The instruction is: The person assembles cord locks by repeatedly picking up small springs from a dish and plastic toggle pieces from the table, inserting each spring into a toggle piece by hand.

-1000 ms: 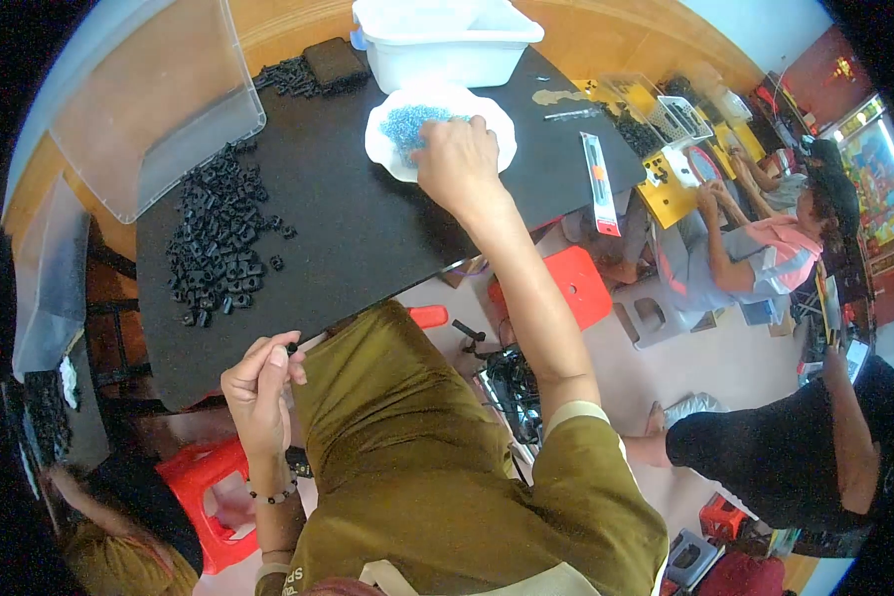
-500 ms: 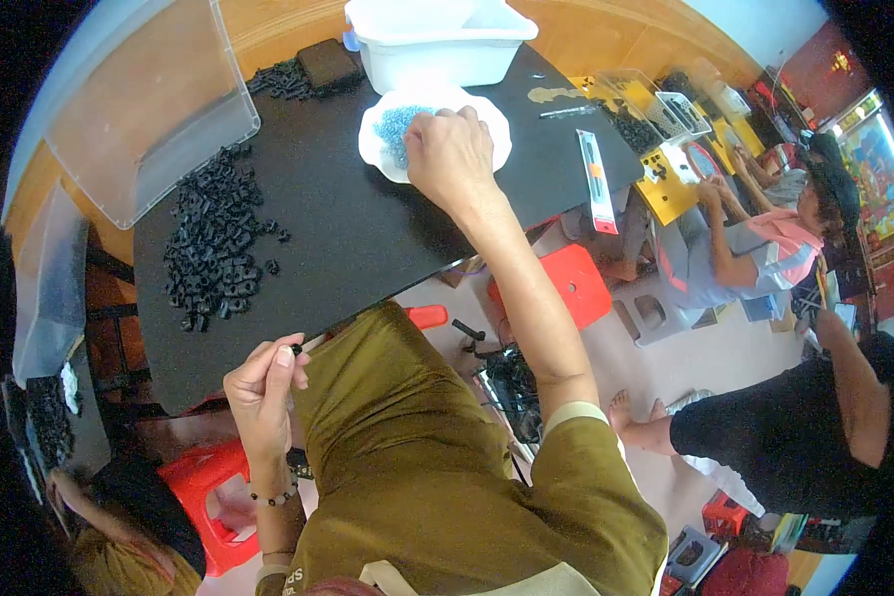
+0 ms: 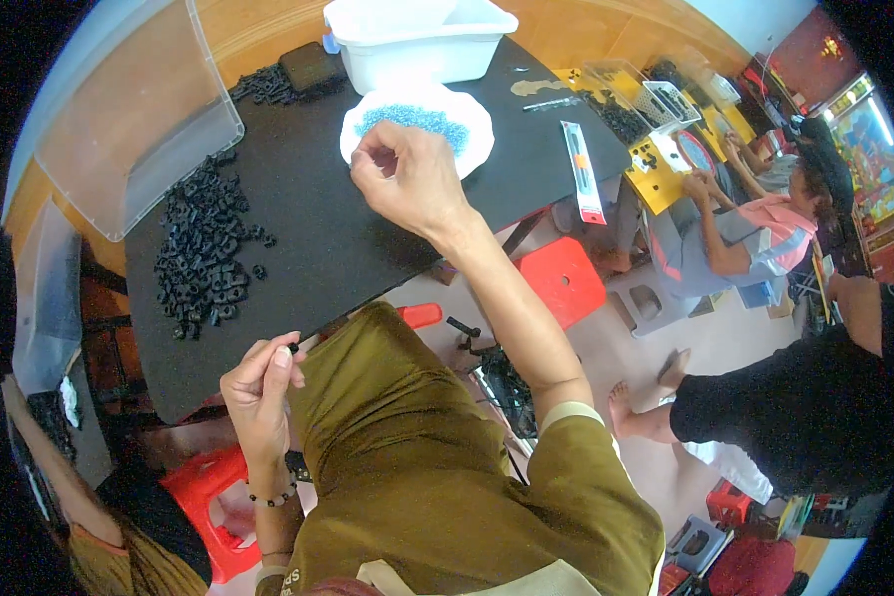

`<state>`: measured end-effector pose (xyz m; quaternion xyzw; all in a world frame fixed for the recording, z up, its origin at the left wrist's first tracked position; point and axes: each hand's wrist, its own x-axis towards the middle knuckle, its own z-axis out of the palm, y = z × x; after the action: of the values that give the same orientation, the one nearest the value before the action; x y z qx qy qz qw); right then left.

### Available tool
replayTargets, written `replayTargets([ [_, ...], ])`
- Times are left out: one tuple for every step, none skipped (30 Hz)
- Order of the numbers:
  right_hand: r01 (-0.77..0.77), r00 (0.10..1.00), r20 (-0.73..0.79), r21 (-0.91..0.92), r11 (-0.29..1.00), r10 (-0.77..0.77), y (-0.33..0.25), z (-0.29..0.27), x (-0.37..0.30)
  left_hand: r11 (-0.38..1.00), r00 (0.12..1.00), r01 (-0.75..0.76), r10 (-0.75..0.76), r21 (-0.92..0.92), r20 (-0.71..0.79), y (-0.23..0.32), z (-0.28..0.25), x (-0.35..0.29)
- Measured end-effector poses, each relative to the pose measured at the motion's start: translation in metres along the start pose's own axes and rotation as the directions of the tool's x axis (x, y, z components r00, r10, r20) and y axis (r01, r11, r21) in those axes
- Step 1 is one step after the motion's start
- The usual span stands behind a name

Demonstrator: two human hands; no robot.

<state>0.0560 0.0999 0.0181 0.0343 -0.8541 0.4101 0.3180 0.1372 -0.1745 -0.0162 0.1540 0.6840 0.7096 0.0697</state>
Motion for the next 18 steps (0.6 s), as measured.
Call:
replayTargets([
  [0.006, 1.000, -0.022, -0.012, 1.000, -0.006, 0.001, 0.000, 0.000, 1.000, 1.000, -0.005, 0.005, -0.005, 0.008, 0.000, 0.001, 0.001],
  [-0.027, 1.000, -0.004, -0.019, 0.999, 0.027, 0.001, -0.001, 0.000, 1.000, 1.000, -0.006, 0.006, -0.006, 0.012, 0.000, 0.002, 0.001],
  [-0.027, 1.000, -0.008, -0.020, 0.999, 0.027, 0.002, -0.001, 0.000, 1.000, 1.000, -0.003, 0.003, -0.007, 0.014, 0.000, 0.004, 0.001],
  [-0.035, 0.999, -0.011, -0.056, 0.998, 0.035, 0.005, -0.001, 0.000, 1.000, 1.000, 0.001, -0.001, -0.009, 0.016, 0.000, 0.005, 0.002],
  [-0.044, 0.999, -0.015, -0.092, 0.995, 0.043, 0.007, -0.001, -0.001, 1.000, 1.000, -0.001, 0.001, -0.008, 0.019, 0.001, 0.006, 0.002],
  [-0.044, 0.999, -0.018, -0.093, 0.995, 0.043, 0.009, -0.001, -0.001, 1.000, 1.000, 0.009, -0.009, 0.001, 0.016, 0.002, 0.007, 0.002],
  [-0.043, 0.999, -0.011, -0.101, 0.994, 0.042, 0.010, -0.002, -0.002, 1.000, 1.000, 0.018, -0.018, 0.011, 0.013, 0.003, 0.008, 0.003],
  [-0.041, 0.999, -0.003, -0.109, 0.993, 0.041, 0.011, -0.002, -0.002, 1.000, 1.000, 0.018, -0.018, 0.011, 0.016, 0.002, 0.009, 0.003],
  [-0.042, 0.999, -0.005, -0.109, 0.993, 0.042, 0.011, -0.003, -0.003, 1.000, 1.000, 0.015, -0.015, 0.014, 0.019, 0.002, 0.009, 0.004],
  [-0.041, 0.999, -0.001, -0.108, 0.993, 0.042, 0.011, -0.003, -0.004, 1.000, 1.000, 0.012, -0.013, 0.018, 0.023, 0.002, 0.010, 0.004],
  [-0.041, 0.999, 0.004, -0.107, 0.993, 0.041, 0.011, -0.004, -0.005, 1.000, 1.000, 0.013, -0.013, 0.019, 0.024, 0.002, 0.010, 0.004],
  [-0.042, 0.999, 0.003, -0.107, 0.993, 0.042, 0.012, -0.004, -0.005, 1.000, 1.000, 0.009, -0.010, 0.020, 0.030, 0.001, 0.010, 0.004],
  [-0.047, 0.999, 0.013, -0.121, 0.992, 0.049, 0.013, -0.005, -0.006, 1.000, 0.999, 0.006, -0.007, 0.021, 0.035, 0.001, 0.011, 0.005],
  [-0.051, 0.998, 0.024, -0.135, 0.990, 0.055, 0.014, -0.004, -0.007, 1.000, 0.999, 0.007, -0.008, 0.022, 0.035, 0.001, 0.011, 0.005],
  [-0.053, 0.998, 0.022, -0.134, 0.990, 0.056, 0.016, -0.005, -0.008, 0.999, 0.999, 0.017, -0.018, 0.032, 0.037, 0.003, 0.012, 0.005],
  [-0.032, 0.999, 0.009, -0.135, 0.990, 0.034, 0.017, -0.005, -0.009, 0.999, 0.999, 0.028, -0.029, 0.043, 0.038, 0.004, 0.013, 0.004],
  [-0.012, 1.000, -0.003, -0.137, 0.990, 0.011, 0.018, -0.005, -0.010, 0.999, 0.999, 0.027, -0.029, 0.045, 0.039, 0.005, 0.014, 0.004],
  [-0.012, 1.000, -0.003, -0.136, 0.991, 0.012, 0.019, -0.005, -0.010, 0.998, 0.999, 0.024, -0.026, 0.049, 0.033, 0.005, 0.014, 0.004],
])
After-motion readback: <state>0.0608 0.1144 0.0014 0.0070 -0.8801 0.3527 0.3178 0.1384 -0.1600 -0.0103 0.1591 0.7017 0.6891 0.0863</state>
